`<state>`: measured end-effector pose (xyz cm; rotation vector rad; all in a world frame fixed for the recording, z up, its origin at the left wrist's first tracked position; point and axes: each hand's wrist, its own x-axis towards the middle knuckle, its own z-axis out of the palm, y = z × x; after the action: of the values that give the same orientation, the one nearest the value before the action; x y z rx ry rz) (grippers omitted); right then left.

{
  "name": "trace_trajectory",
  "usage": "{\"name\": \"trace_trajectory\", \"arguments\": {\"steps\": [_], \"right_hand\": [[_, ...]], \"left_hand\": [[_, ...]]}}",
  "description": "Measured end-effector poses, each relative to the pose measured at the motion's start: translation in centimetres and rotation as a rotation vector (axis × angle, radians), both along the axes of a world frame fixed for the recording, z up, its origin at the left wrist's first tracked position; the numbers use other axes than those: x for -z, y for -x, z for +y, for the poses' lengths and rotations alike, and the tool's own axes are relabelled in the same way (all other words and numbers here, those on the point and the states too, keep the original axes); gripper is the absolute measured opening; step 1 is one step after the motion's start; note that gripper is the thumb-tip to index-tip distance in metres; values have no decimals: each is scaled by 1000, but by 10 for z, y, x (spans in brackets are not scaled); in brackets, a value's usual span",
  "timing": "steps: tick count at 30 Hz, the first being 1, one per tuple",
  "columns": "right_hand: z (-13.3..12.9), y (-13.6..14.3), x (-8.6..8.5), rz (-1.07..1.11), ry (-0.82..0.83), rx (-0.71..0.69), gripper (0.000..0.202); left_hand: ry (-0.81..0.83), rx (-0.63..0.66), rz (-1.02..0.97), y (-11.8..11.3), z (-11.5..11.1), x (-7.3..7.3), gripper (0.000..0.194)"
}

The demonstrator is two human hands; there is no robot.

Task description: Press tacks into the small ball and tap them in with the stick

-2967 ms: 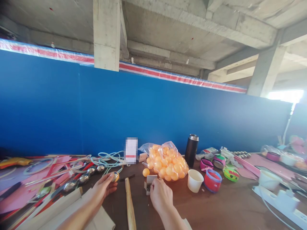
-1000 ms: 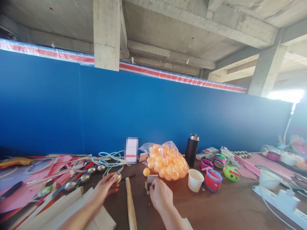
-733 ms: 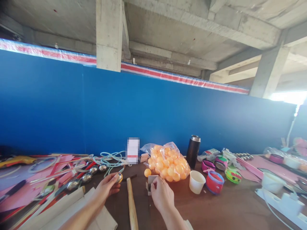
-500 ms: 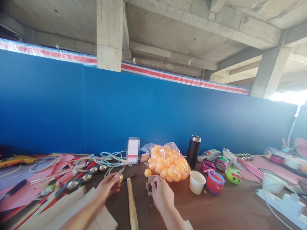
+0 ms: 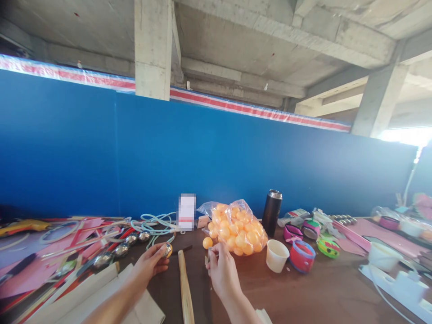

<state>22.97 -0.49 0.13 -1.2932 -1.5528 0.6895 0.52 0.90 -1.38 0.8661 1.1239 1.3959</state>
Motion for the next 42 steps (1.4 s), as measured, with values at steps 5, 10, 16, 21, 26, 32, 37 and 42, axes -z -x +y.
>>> {"name": "trace_trajectory", "arguments": {"steps": [5,10,16,21,26,32,37,42], "right_hand": [[-6,8,-4,35,-39,-73,21],[-13,16,-9,84,17,-112,25],[-22,23,-15,60,75,-136,32],[-21,26,-11,122,108,-152,34],[-19,31,-5,244,135,-178,35],[-25,38,-15,394,185,-295,33],[-33,43,-24,477,256,-396,29],[-33,45,-20,509,343,-424,34]], "left_hand": [[-5,7,8,1,0,2,43],[-18,10,-6,0,-4,-4,44],[-58,165,-150,-7,-18,-20,39],[-46,315,-199,-16,-27,-24,35],[-34,355,-207,-20,-32,-25,34],[-18,438,-223,-20,-34,-26,32],[-28,465,-196,-22,-38,-32,31],[-23,521,-124,-25,-40,-34,31]]}}
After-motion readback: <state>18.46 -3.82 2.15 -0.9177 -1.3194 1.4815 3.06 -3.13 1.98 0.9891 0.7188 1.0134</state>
